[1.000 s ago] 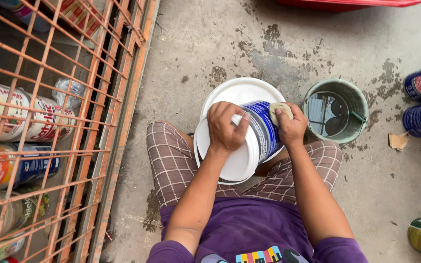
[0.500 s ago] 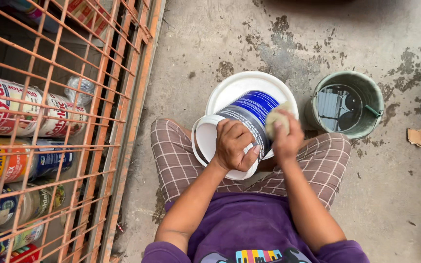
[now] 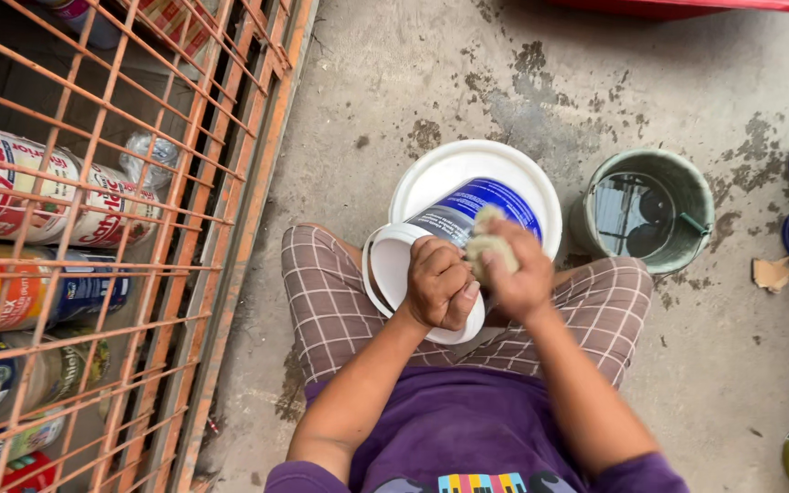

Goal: The person wipes the exterior of a white and blue plastic bucket with a damp cloth, then carries it through the store and places it on a shelf among other buckets.

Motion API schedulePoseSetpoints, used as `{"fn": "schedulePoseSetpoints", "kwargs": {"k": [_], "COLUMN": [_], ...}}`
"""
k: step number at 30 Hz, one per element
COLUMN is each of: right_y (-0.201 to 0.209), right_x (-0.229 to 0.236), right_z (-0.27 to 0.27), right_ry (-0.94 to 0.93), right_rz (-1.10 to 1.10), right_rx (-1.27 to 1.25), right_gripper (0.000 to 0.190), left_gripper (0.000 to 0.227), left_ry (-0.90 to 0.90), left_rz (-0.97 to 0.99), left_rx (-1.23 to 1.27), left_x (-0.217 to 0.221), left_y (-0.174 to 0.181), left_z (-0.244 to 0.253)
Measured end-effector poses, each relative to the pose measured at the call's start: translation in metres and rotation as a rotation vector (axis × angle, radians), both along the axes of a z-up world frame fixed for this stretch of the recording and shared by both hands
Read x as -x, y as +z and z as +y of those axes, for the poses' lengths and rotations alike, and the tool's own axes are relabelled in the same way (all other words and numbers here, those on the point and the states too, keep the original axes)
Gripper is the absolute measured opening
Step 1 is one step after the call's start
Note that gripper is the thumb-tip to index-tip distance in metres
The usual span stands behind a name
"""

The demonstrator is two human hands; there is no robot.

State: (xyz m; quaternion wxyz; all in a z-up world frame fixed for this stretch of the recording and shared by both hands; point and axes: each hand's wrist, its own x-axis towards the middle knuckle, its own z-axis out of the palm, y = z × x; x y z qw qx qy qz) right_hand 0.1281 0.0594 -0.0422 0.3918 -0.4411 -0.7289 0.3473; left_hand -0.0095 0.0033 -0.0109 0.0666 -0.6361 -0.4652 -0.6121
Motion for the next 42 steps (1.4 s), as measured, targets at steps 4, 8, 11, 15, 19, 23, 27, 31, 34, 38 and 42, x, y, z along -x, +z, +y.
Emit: {"fn": "schedulePoseSetpoints", "kwargs": {"k": [4, 8, 11, 15, 19, 23, 27, 31, 34, 38, 42], "right_y": [-0.012, 0.046, 0.005, 0.012, 0.050, 0.024, 0.092, 0.029, 0.029, 0.046, 0.012], "right_x": [-0.005, 0.018, 0.007, 0.011, 0.027, 0.021, 0.049, 0.031, 0.030, 0.038, 0.020], "right_z": [0.058, 0.018, 0.046, 0.072, 0.031, 0.073, 0.030, 0.072, 0.089, 0.042, 0.089], "right_ry": [-0.281, -0.026, 0.018, -0.119, 0.323, -0.019, 0.112, 0.058, -0.132, 0.069, -0.115], "right_rz": [-0.278, -0.212, -0.223, -0.529, -0.018, -0.456, -0.410, -0.404, -0.514, -0.306, -0.395], "right_rx": [0.213, 0.208, 0.151, 0.340, 0.132, 0.407, 0.446, 0.515, 0.436, 0.446, 0.363], "right_gripper": [0.036, 0.034, 0.035, 0.035, 0.026, 0.034, 0.030, 0.036, 0.032, 0.041, 0.029], "left_gripper": [0.032, 0.035, 0.035, 0.035, 0.036, 0.031, 0.034, 0.031, 0.031, 0.034, 0.029], "left_ry": [-0.029, 0.005, -0.006, -0.012, 0.001, -0.032, -0.008, -0.012, -0.028, 0.006, -0.076], "left_rz": [0.014, 0.024, 0.019, 0.013, 0.003, -0.025, 0.019, 0.016, 0.008, 0.010, 0.000], "left_rx": [-0.029, -0.031, -0.029, -0.050, -0.073, -0.073, -0.067, -0.072, -0.094, -0.074, -0.062], "left_x": [-0.009, -0.008, -0.006, -0.008, -0.007, -0.010, -0.016, -0.018, -0.018, -0.015, -0.008], "left_y": [0.006, 0.004, 0.001, 0.009, 0.006, 0.015, -0.007, 0.005, 0.012, 0.005, 0.010], "left_z": [-0.003, 0.005, 0.003, 0.005, 0.005, 0.003, 0.009, 0.002, 0.004, 0.004, 0.001]}}
